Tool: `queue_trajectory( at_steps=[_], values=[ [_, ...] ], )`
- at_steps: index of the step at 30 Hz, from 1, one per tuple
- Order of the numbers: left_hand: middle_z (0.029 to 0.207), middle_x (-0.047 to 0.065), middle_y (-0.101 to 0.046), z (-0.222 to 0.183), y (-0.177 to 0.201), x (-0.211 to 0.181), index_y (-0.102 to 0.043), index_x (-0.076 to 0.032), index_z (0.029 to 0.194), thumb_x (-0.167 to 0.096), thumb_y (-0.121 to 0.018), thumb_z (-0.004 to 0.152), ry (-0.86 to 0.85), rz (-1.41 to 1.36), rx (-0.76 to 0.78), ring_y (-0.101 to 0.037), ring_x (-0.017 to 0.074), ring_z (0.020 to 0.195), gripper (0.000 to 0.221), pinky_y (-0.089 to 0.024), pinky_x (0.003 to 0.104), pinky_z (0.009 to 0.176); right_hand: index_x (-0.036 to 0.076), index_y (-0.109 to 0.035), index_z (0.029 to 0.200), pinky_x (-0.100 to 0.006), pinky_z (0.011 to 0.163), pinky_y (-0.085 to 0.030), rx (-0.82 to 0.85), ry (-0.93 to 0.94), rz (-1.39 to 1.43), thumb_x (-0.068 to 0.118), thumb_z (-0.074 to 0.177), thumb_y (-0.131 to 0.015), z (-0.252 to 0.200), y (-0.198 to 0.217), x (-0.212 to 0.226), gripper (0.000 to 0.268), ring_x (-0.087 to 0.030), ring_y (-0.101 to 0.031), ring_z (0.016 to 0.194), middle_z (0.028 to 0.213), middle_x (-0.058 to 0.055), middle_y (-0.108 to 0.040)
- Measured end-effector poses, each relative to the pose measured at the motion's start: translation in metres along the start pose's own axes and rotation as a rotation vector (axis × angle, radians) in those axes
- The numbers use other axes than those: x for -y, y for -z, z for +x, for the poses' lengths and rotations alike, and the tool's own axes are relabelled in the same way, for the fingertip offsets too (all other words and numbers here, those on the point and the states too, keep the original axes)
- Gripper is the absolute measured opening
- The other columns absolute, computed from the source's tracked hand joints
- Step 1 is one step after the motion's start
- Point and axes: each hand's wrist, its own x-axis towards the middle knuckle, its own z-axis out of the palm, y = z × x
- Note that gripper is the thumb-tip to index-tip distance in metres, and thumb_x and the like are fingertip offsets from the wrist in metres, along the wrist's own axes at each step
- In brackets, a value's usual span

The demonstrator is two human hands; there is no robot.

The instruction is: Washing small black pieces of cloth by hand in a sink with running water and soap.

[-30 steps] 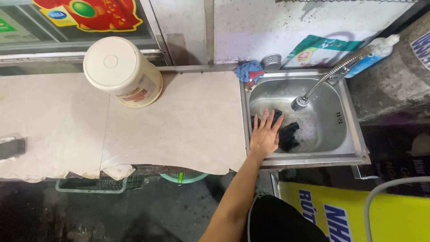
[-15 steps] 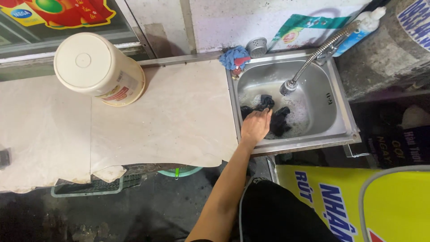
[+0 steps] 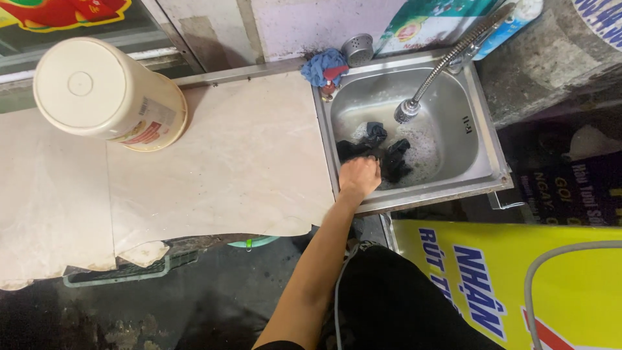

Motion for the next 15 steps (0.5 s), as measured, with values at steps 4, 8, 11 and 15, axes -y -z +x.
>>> queue_trajectory(
  at_steps=[4,8,11,15],
  values=[
    [0.090,0.016,-0.076,0.004,0.003,-0.002,-0.074,-0.010,0.091,-0.031,-0.056,0.093,0.025,0.033,0.062,-0.074,0.0356,0.087,0.028,-0.058,0.047,0.079,0.009,-0.078,0.114,-0.038,0.094,-0.056,0.058,-0.041,0.044,0.020,0.084,-0.080,0.043,-0.044,-0.073,0.032,-0.022,-0.076,0.099,0.112,-0.011,-0.079],
    [0.089,0.016,-0.076,0.006,0.008,-0.007,-0.074,-0.010,0.091,-0.034,-0.054,0.098,0.054,0.078,0.074,-0.074,0.0352,0.084,0.032,-0.059,0.046,0.076,0.009,-0.078,0.113,-0.038,0.095,-0.056,0.131,-0.076,0.098,0.019,0.081,-0.082,0.110,-0.146,-0.206,0.033,-0.022,-0.076,0.099,0.112,-0.011,-0.079],
    [0.088,0.015,-0.076,0.004,0.010,-0.011,-0.073,-0.010,0.091,-0.036,-0.052,0.101,0.069,0.114,0.087,-0.075,0.0348,0.082,0.035,-0.060,0.045,0.073,0.011,-0.078,0.117,-0.040,0.094,-0.057,0.153,-0.075,0.033,0.015,0.084,-0.077,0.146,-0.227,-0.287,0.032,-0.025,-0.075,0.097,0.111,-0.012,-0.078],
    [0.087,0.016,-0.076,0.006,0.010,-0.014,-0.071,-0.011,0.091,-0.038,-0.050,0.102,0.084,0.137,0.060,-0.074,0.0349,0.081,0.036,-0.059,0.045,0.071,0.013,-0.071,0.128,-0.046,0.096,-0.049,0.098,-0.033,-0.173,0.012,0.090,-0.072,0.171,-0.289,-0.332,0.038,-0.031,-0.070,0.095,0.110,-0.016,-0.074]
  ],
)
